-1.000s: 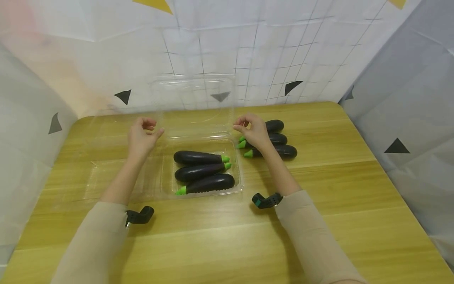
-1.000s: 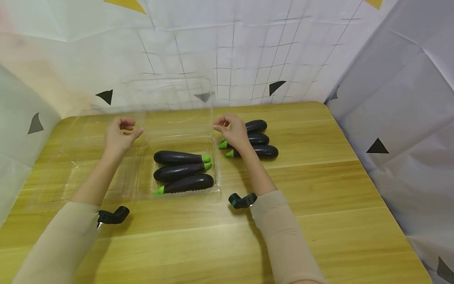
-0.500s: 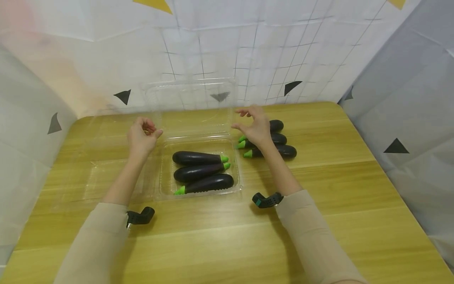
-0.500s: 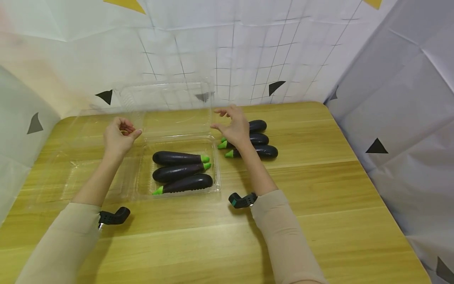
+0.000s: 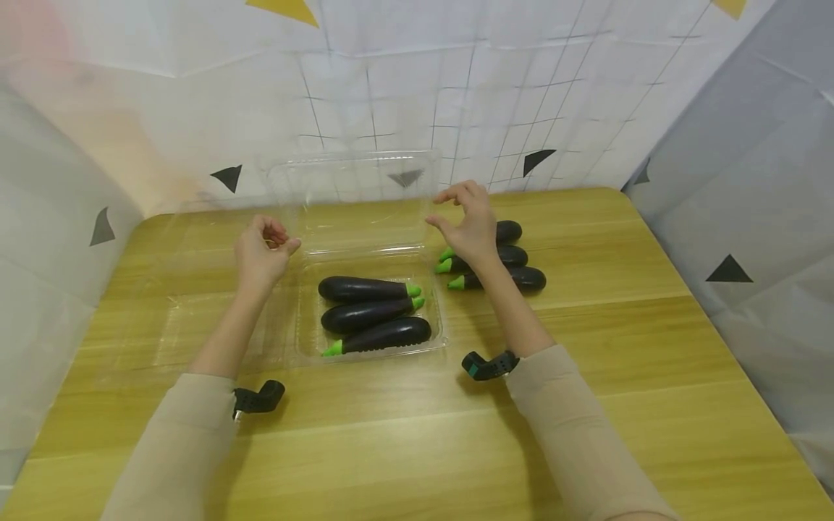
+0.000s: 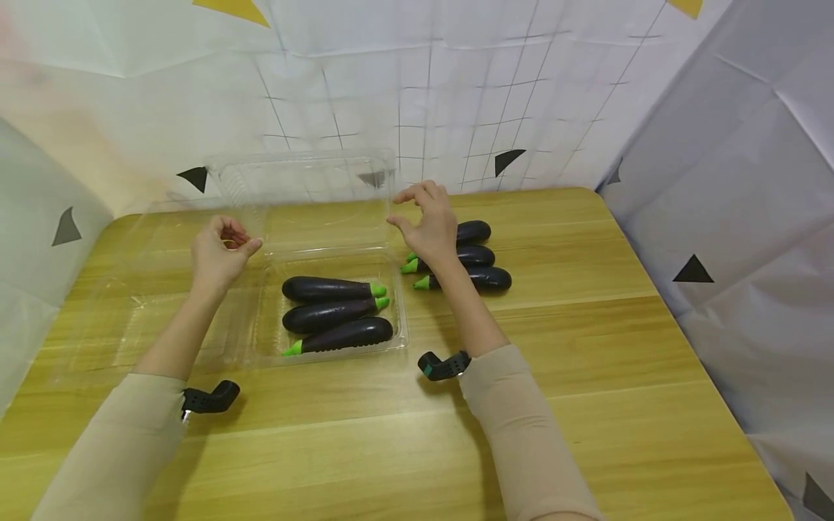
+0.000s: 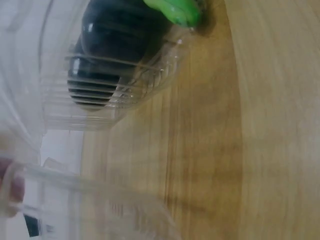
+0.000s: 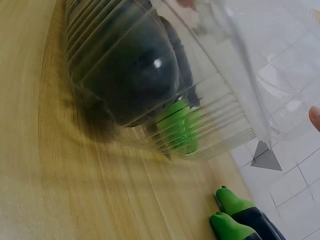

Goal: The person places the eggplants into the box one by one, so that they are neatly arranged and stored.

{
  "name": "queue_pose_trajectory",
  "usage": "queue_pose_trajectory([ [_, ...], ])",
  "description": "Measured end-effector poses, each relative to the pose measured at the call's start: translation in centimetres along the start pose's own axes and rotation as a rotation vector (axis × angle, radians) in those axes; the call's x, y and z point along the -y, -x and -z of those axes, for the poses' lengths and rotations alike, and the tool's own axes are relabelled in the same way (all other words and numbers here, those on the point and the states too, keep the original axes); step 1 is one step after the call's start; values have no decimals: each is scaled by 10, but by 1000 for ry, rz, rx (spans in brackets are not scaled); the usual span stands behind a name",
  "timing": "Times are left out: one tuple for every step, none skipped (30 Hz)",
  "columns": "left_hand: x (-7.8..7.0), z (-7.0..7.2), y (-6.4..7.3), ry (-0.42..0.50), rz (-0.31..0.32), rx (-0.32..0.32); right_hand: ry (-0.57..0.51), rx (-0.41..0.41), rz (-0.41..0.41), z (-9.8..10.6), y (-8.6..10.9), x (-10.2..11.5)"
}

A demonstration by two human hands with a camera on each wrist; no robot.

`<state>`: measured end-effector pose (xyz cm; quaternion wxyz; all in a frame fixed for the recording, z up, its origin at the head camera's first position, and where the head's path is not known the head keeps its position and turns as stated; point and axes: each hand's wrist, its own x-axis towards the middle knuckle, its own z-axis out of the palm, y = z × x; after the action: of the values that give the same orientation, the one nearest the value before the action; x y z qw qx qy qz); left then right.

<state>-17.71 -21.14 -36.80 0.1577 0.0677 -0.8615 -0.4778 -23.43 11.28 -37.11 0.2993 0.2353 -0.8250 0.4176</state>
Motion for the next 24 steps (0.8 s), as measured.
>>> queue_pose_trajectory([
  [0, 1, 0, 0, 3, 2, 0, 0, 3, 0, 0, 0],
  [0, 2, 0, 1, 3, 4, 1, 0, 6, 0, 0, 0],
  [-1, 3, 0, 9, -1, 4, 1, 0, 11, 1, 0, 1],
  [-1, 4, 0, 13, -7, 2, 3, 1, 17, 1, 0, 1],
  [-1, 5, -1, 23, -15, -3, 5, 1, 21, 1, 0, 1],
  [-2, 6, -1, 34, -24, -10, 7, 3, 26, 2, 0, 1],
  [-3, 8, -2, 43, -31, -19, 10, 4, 28, 2, 1, 2],
  [-5, 10, -2, 55, -44, -31, 12, 4, 28, 2, 1, 2],
  [-7, 11, -3, 67, -53, -42, 13, 5, 27, 2, 1, 2],
  [-8, 12, -4, 74, -59, -53, 13, 5, 24, 2, 1, 2],
  [-10, 13, -5, 85, -63, -64, 13, 6, 20, 2, 1, 2],
  [-12, 14, -5, 92, -68, -76, 13, 5, 16, 2, 1, 2],
  [-14, 15, -6, 97, -73, -84, 11, 5, 13, 2, 2, 2],
  [-15, 16, -6, 101, -78, -92, 9, 3, 10, 3, 2, 2],
  [-16, 16, -7, 103, -82, -99, 6, 3, 9, 3, 2, 2],
  [-17, 17, -7, 105, -85, -105, 6, 2, 9, 3, 2, 2],
  [-18, 17, -8, 105, -87, -109, 5, 1, 10, 3, 1, 2],
  [-19, 17, -8, 105, -89, -111, 6, 1, 11, 3, 1, 2],
  [-19, 17, -8, 104, -87, -113, 8, 1, 13, 3, 1, 2],
  [-20, 16, -9, 101, -88, -114, 11, 1, 14, 3, 1, 2],
  [-20, 16, -9, 100, -90, -114, 16, 1, 16, 3, 1, 1],
  [-20, 16, -9, 99, -94, -114, 20, 1, 17, 3, 1, 1],
  [-20, 16, -9, 98, -96, -114, 25, 2, 19, 3, 1, 1],
  [-20, 16, -9, 94, -98, -115, 29, 4, 20, 3, 2, 1],
])
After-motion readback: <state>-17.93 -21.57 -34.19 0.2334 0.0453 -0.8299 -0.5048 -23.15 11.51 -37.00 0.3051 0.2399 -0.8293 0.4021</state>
